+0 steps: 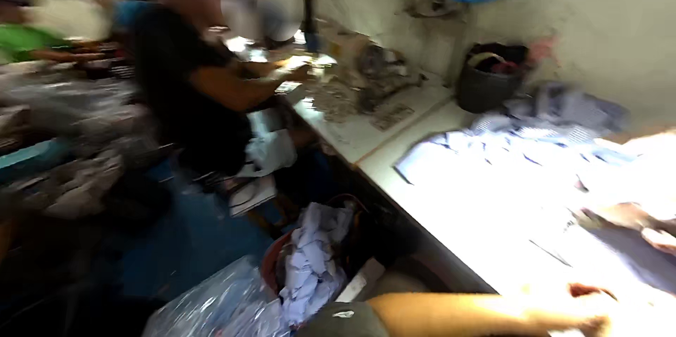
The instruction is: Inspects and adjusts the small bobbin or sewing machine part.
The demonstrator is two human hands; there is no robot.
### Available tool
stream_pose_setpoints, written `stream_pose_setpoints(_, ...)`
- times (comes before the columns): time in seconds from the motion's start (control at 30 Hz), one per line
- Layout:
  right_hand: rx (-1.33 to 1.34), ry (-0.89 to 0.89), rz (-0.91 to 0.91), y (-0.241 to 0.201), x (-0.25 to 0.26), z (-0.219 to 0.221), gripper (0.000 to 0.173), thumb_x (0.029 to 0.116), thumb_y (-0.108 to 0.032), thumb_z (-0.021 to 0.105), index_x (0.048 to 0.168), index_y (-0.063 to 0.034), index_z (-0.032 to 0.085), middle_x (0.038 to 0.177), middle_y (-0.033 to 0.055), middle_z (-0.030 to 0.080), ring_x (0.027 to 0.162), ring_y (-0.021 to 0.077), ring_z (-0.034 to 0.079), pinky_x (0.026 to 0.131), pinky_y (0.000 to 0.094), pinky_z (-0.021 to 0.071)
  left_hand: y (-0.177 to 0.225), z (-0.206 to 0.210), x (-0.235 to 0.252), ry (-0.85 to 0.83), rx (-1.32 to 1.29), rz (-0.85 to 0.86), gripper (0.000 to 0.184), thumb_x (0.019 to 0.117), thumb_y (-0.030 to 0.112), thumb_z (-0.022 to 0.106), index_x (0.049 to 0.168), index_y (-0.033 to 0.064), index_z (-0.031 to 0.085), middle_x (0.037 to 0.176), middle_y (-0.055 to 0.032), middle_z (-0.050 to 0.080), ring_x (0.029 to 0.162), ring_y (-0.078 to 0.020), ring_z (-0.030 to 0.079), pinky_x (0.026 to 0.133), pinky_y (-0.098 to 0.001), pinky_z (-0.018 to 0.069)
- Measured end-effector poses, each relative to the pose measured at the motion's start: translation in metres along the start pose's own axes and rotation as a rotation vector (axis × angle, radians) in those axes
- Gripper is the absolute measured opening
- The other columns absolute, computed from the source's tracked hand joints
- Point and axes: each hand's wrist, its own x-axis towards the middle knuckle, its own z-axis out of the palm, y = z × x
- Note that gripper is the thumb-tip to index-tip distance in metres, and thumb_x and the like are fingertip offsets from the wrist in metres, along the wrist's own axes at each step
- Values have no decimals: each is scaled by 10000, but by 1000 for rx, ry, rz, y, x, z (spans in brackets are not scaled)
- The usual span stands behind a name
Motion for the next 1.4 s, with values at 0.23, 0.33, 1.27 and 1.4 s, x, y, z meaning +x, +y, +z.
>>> stream_pose_setpoints(0.23,-151,192,129,66,10,15,278,1027,-46,467,1235,108,570,957,198,674,878,234,691,802,387,576,-39,17,19,23,-12,-107,293,1034,48,504,1252,-46,675,1011,-99,743,866,-70,695,824,-259,575)
stream_pose_setpoints(0.33,322,230,162,76,8,9,123,1045,-47,433,1048,-14,551,838,7,603,714,34,624,654,212,563,-44,16,20,-17,-176,-68,270,1031,-5,468,1235,-71,632,996,-106,731,825,-122,709,762,-285,605)
stream_pose_setpoints(1.27,254,-151,-235,60,2,-46,294,975,-200,615,731,-44,561,775,-18,478,730,-30,446,637,109,360,6,-15,-6,-304,-925,-400,144,1016,118,574,1016,38,694,900,-53,694,786,-81,680,741,-201,568)
stream_pose_setpoints(1.4,267,-86,-215,55,-8,-38,326,976,-176,590,691,-34,523,754,-13,458,697,-48,415,607,94,329,-1,-17,-8,-309,-1015,-451,149,1029,109,558,1067,26,675,928,-68,691,812,-101,684,776,-212,571)
